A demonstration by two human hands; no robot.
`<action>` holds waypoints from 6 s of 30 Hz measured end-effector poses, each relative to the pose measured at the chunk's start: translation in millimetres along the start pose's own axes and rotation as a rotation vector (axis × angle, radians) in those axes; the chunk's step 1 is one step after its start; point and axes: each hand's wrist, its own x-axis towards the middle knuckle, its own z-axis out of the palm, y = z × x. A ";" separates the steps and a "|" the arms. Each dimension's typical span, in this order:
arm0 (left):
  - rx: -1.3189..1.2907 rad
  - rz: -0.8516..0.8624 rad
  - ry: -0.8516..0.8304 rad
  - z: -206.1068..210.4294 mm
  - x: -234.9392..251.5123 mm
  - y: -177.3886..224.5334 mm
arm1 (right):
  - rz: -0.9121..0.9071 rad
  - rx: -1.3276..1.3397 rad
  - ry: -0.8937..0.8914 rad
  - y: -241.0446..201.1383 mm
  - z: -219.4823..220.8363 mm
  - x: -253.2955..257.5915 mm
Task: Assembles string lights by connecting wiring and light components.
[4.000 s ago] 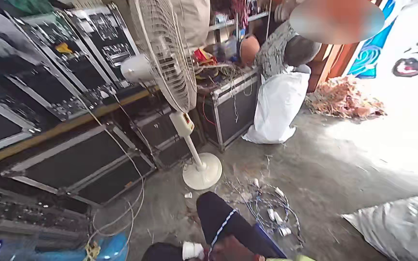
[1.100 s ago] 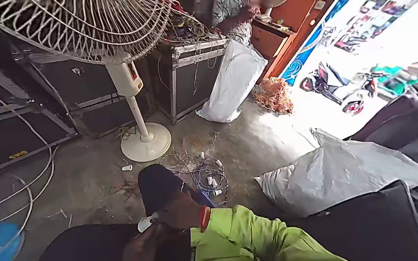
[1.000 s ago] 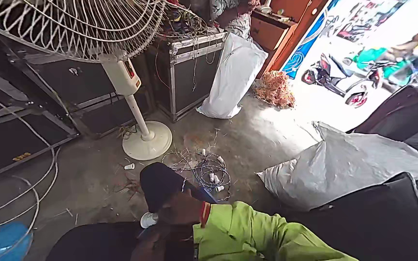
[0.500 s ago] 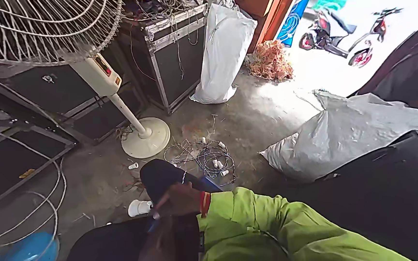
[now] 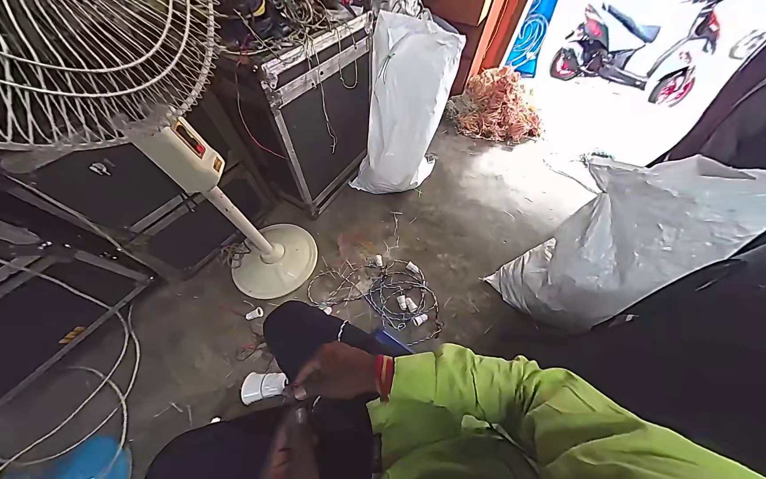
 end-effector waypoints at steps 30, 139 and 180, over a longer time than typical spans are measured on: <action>0.319 0.087 -0.047 10.9 -0.1 -10.0 | -0.198 -0.168 0.285 9.4 23.2 0.9; -0.481 -0.661 -0.189 -42.7 -10.1 0.4 | -0.544 -0.288 0.010 40.3 23.7 -26.4; -0.732 -0.687 0.104 -45.5 -17.2 -3.5 | -0.438 0.068 0.260 28.4 21.6 -22.8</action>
